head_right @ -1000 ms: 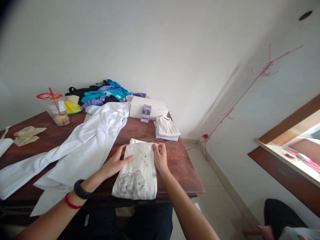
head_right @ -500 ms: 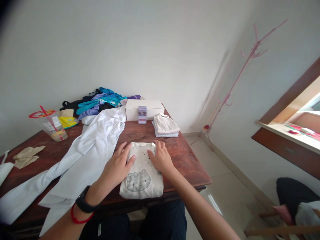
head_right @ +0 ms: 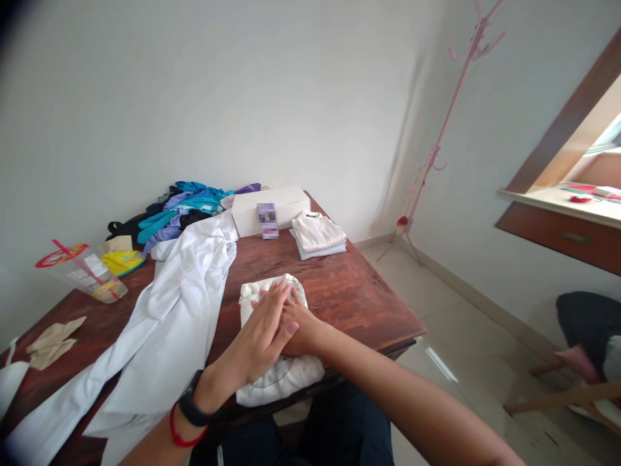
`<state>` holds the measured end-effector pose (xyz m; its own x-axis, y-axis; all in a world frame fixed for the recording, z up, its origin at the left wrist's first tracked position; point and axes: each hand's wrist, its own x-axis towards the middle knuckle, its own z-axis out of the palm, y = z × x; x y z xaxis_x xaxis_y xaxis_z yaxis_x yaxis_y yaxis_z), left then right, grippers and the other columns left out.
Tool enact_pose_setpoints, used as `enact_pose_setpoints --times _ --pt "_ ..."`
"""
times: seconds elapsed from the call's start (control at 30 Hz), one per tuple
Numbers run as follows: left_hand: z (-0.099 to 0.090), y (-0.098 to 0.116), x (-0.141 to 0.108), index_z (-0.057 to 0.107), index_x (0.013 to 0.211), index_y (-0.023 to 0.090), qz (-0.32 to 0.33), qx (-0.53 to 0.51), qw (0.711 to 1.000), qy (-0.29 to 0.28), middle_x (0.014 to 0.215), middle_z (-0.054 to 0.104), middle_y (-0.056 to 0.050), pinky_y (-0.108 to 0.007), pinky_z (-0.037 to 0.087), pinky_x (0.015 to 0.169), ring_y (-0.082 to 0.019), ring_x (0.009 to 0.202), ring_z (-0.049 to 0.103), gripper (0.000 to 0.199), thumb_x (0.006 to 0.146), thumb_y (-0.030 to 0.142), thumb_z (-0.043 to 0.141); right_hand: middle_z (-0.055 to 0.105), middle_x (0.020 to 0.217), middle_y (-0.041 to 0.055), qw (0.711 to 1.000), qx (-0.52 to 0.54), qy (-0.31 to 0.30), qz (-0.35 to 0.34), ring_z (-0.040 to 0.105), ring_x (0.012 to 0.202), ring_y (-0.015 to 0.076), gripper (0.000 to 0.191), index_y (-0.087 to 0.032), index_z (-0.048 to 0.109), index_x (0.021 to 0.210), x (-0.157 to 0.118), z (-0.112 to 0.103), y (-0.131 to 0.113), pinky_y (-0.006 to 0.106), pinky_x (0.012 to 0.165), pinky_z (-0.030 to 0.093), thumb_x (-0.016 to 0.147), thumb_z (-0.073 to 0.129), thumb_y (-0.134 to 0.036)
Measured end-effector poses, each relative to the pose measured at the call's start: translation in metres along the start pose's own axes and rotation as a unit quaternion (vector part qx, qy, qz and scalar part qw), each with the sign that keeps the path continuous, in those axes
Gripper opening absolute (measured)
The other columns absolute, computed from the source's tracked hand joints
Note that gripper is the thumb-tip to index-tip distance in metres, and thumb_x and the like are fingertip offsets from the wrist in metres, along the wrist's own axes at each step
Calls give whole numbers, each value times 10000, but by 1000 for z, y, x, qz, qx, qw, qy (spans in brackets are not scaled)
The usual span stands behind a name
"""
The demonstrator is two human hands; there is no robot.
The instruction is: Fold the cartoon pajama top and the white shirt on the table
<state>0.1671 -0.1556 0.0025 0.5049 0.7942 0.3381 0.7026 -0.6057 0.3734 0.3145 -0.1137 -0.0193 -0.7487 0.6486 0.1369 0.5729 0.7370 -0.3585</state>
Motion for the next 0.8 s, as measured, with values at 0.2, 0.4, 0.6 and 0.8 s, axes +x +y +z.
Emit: enact_pose_setpoints --times 0.2,0.4,0.6,0.8 --pt "15 -2 -2 481 1522 167 -21 4 1000 -5 1647 364 -174 -595 286 1243 -344 1551 277 586 1057 520 427 179 1702 163 1000 18 -2 -17 122 1558 468 842 -185 336 1624 1 7 5 711 1221 -1 890 698 -382" --pt "22 -9 -19 273 1636 168 -12 41 999 -8 1702 211 -185 -608 251 1240 -355 1578 179 736 1042 576 421 400 1639 104 975 156 136 74 242 1565 298 552 -232 420 1585 -16 17 20 591 1264 174 1034 411 -266" --pt "16 -17 -21 333 1626 262 -52 88 993 -65 1704 221 -161 -696 217 1208 -435 1558 193 885 918 771 482 328 1676 85 916 306 226 130 181 1585 272 510 -218 572 1481 -31 33 38 519 1285 184 991 512 -350" --pt "11 -11 -19 380 1605 305 -71 96 990 -76 1710 200 -159 -764 199 1171 -468 1546 202 875 885 775 543 687 1360 94 723 590 233 275 627 1275 310 511 -230 693 1304 -53 -1 6 482 1110 467 805 672 -338"
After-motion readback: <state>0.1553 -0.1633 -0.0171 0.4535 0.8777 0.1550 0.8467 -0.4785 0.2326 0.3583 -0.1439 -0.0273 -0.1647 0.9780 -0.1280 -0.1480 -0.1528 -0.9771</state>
